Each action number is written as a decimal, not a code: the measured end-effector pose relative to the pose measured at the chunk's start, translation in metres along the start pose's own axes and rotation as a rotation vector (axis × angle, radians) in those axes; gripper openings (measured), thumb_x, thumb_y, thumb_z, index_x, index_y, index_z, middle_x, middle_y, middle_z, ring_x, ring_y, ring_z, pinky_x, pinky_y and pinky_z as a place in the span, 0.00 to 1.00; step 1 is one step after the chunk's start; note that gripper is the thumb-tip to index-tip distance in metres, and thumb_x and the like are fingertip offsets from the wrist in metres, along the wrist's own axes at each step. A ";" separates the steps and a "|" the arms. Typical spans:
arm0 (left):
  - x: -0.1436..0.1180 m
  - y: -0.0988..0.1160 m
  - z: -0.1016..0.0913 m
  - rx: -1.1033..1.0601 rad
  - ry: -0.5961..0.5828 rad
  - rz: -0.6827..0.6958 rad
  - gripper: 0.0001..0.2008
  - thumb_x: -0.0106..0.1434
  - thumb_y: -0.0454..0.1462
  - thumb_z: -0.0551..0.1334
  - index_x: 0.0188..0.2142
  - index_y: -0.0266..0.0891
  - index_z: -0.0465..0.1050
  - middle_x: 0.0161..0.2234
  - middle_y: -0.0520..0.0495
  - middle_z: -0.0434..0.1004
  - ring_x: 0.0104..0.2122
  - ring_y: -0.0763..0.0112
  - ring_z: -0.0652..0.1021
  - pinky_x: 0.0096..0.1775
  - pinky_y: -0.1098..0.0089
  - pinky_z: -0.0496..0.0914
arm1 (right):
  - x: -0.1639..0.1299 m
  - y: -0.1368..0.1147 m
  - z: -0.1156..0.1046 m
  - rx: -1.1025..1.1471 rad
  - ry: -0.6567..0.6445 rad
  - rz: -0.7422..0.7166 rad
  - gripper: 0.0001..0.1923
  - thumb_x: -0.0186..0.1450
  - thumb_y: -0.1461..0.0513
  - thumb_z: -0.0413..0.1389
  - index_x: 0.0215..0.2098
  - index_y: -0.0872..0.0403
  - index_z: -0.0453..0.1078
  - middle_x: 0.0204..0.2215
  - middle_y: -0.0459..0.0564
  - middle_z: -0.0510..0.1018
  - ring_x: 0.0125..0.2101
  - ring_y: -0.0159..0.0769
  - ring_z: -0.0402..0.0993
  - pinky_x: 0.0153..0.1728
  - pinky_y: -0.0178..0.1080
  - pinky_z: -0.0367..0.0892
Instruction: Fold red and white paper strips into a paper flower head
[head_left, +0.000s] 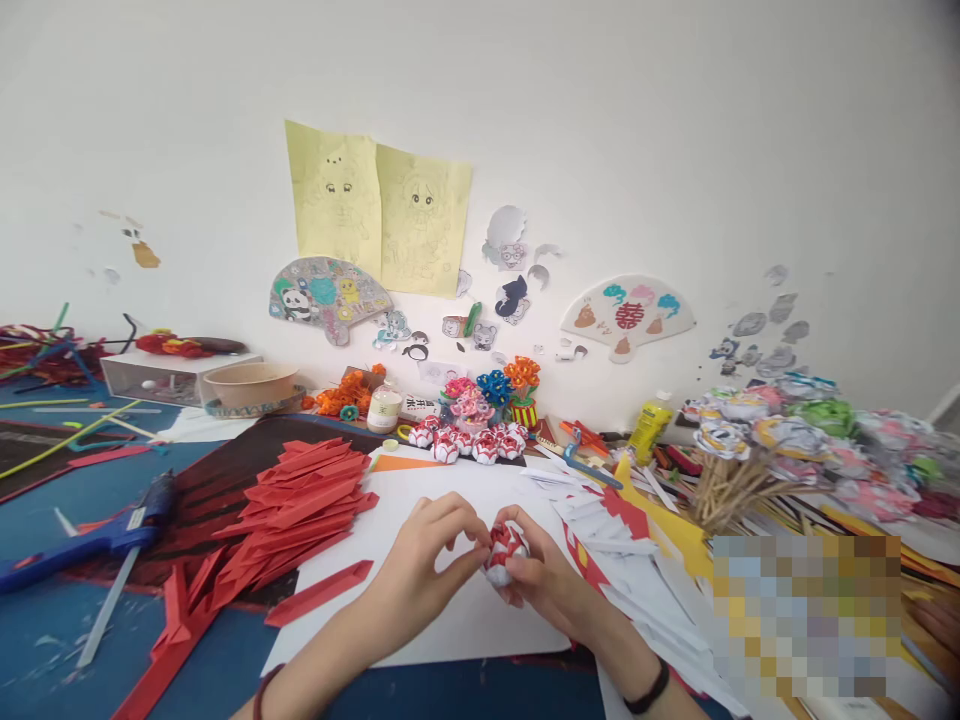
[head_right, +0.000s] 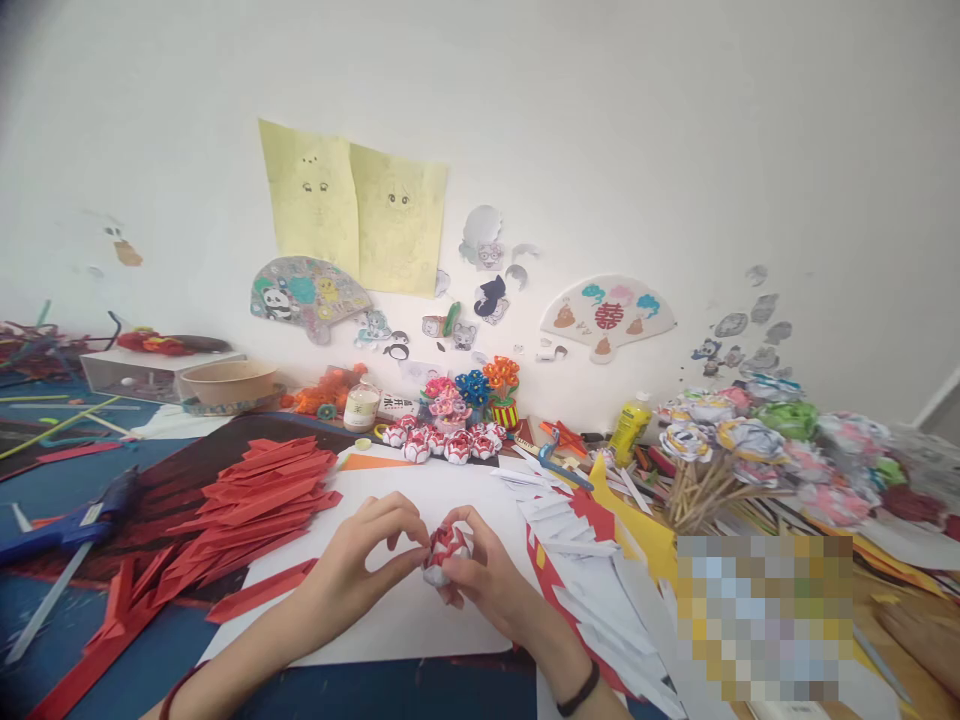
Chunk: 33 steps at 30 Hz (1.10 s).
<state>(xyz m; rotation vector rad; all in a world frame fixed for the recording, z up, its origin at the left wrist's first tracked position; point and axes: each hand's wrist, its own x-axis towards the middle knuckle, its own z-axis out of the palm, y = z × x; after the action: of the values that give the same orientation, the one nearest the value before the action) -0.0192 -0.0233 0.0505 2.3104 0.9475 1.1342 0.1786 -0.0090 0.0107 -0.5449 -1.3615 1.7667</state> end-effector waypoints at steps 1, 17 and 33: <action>0.000 0.000 0.000 0.020 -0.001 0.004 0.05 0.68 0.37 0.58 0.36 0.42 0.70 0.36 0.51 0.73 0.36 0.70 0.70 0.40 0.67 0.60 | 0.000 0.000 0.000 0.002 -0.008 0.001 0.22 0.58 0.56 0.64 0.41 0.51 0.58 0.27 0.42 0.71 0.22 0.25 0.62 0.23 0.30 0.54; 0.000 -0.002 0.001 0.102 -0.094 0.013 0.07 0.68 0.37 0.57 0.33 0.41 0.70 0.34 0.53 0.74 0.30 0.73 0.69 0.38 0.68 0.57 | 0.000 0.000 -0.002 -0.150 0.004 0.020 0.20 0.59 0.55 0.64 0.43 0.54 0.61 0.26 0.42 0.71 0.23 0.25 0.62 0.21 0.28 0.55; -0.007 -0.019 0.015 0.465 0.031 0.393 0.11 0.68 0.31 0.51 0.29 0.38 0.66 0.26 0.48 0.68 0.26 0.69 0.65 0.29 0.69 0.57 | 0.003 0.007 -0.005 -0.142 -0.034 -0.017 0.26 0.58 0.48 0.64 0.41 0.53 0.58 0.22 0.40 0.69 0.17 0.23 0.61 0.17 0.27 0.55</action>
<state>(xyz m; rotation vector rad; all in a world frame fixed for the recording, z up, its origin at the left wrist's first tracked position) -0.0178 -0.0161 0.0263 2.9626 0.8610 1.1959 0.1785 -0.0041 0.0034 -0.5808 -1.5195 1.6809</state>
